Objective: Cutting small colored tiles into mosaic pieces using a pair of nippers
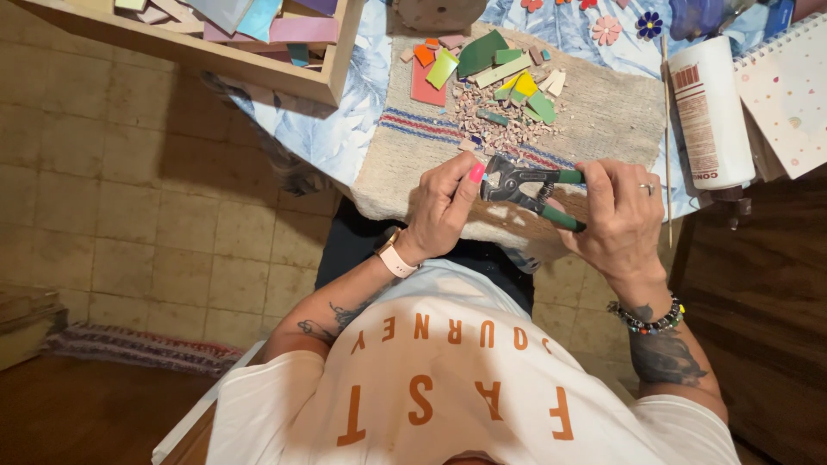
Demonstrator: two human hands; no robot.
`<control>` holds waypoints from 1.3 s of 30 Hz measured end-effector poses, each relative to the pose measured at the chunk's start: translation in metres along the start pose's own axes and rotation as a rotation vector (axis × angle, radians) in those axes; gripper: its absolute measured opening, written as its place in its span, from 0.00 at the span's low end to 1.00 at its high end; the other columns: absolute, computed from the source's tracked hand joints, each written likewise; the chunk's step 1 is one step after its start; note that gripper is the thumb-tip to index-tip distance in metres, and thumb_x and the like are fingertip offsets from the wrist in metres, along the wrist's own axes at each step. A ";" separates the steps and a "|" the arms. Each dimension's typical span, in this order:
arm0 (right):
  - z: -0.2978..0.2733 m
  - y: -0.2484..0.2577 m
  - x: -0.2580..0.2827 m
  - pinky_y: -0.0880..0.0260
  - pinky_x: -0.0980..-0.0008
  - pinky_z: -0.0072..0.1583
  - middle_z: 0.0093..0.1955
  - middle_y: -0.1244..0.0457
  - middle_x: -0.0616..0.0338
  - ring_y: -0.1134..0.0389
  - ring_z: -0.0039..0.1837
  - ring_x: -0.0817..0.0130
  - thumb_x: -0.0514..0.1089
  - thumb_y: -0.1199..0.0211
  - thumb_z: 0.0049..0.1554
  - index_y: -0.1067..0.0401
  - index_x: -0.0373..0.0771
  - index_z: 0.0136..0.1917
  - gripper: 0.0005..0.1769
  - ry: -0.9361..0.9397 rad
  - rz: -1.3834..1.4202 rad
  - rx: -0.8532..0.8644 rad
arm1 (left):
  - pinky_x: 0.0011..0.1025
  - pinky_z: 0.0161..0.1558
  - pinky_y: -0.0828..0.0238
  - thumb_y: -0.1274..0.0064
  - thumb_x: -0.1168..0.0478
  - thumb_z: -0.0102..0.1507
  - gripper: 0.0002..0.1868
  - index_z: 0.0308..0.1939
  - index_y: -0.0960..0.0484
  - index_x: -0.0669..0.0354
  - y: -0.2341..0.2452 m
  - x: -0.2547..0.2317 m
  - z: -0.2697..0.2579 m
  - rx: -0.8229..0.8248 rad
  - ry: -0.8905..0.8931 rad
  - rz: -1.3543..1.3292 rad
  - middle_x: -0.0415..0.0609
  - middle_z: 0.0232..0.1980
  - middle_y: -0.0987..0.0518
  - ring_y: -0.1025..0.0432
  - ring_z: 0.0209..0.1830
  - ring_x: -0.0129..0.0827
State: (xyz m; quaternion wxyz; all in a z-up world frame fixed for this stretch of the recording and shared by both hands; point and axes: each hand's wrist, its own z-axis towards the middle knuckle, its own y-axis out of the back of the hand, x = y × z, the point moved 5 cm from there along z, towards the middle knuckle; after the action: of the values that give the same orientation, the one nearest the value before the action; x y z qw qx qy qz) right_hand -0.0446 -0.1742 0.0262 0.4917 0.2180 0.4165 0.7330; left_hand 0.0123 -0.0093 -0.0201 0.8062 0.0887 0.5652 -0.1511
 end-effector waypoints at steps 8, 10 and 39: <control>-0.001 0.000 -0.003 0.44 0.65 0.41 0.38 0.45 0.52 0.42 0.38 0.57 0.53 0.40 0.48 0.34 0.31 0.46 0.23 -0.005 0.024 0.017 | 0.25 0.25 0.41 0.69 0.59 0.63 0.15 0.21 0.37 0.57 0.002 0.003 -0.001 0.051 0.036 -0.052 0.44 0.16 0.43 0.43 0.20 0.25; 0.000 0.000 -0.003 0.44 0.66 0.42 0.38 0.44 0.52 0.42 0.38 0.58 0.53 0.40 0.48 0.34 0.31 0.46 0.22 -0.003 0.028 0.016 | 0.25 0.25 0.41 0.69 0.59 0.63 0.15 0.21 0.37 0.57 0.003 0.004 -0.002 0.051 0.041 -0.051 0.44 0.16 0.43 0.43 0.21 0.24; -0.031 -0.022 -0.015 0.41 0.71 0.37 0.34 0.47 0.58 0.42 0.33 0.62 0.53 0.37 0.46 0.34 0.37 0.43 0.19 -0.090 -0.026 0.049 | 0.29 0.28 0.39 0.71 0.58 0.63 0.15 0.23 0.37 0.57 -0.003 0.004 -0.005 -0.062 0.077 0.061 0.49 0.17 0.40 0.39 0.20 0.33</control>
State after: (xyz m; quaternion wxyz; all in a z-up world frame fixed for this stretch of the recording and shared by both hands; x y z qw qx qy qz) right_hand -0.0487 -0.1961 -0.0078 0.5139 0.2575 0.4146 0.7055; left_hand 0.0076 -0.0112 -0.0255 0.7905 0.0868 0.5971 -0.1053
